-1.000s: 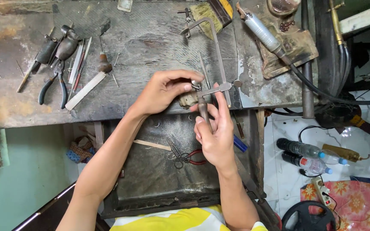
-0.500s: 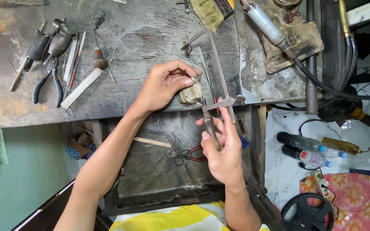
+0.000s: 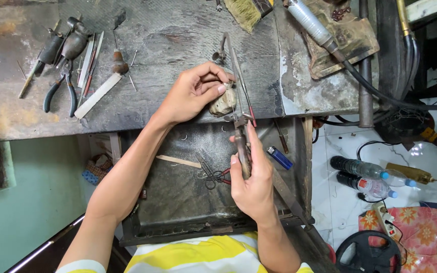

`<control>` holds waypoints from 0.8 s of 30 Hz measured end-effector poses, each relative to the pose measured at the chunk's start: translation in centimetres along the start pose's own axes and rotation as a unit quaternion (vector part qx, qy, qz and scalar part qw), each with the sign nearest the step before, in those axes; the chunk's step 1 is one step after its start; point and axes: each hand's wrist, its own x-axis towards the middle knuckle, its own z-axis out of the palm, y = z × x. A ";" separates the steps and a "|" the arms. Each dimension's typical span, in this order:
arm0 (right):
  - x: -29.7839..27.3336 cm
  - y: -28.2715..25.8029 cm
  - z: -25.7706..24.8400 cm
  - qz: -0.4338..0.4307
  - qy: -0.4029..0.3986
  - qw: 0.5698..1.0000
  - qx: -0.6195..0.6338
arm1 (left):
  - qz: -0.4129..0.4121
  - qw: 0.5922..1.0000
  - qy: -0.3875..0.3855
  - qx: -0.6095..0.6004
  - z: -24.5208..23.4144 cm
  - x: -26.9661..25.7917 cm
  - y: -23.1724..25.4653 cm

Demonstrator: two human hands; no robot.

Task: Grinding a metal component with a rotary tool and then cutting it with a jeweler's saw at a workbench.

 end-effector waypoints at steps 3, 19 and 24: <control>0.2 -0.3 0.0 -0.018 0.008 0.999 -0.033 | 0.003 1.000 -0.004 0.028 -0.4 0.1 -0.3; 0.1 -0.2 0.6 -0.005 0.062 0.993 -0.099 | -0.007 1.000 -0.016 -0.015 0.1 0.2 1.3; 0.2 -0.4 0.4 0.029 0.075 0.996 -0.046 | -0.005 1.000 -0.011 -0.010 0.2 0.1 0.9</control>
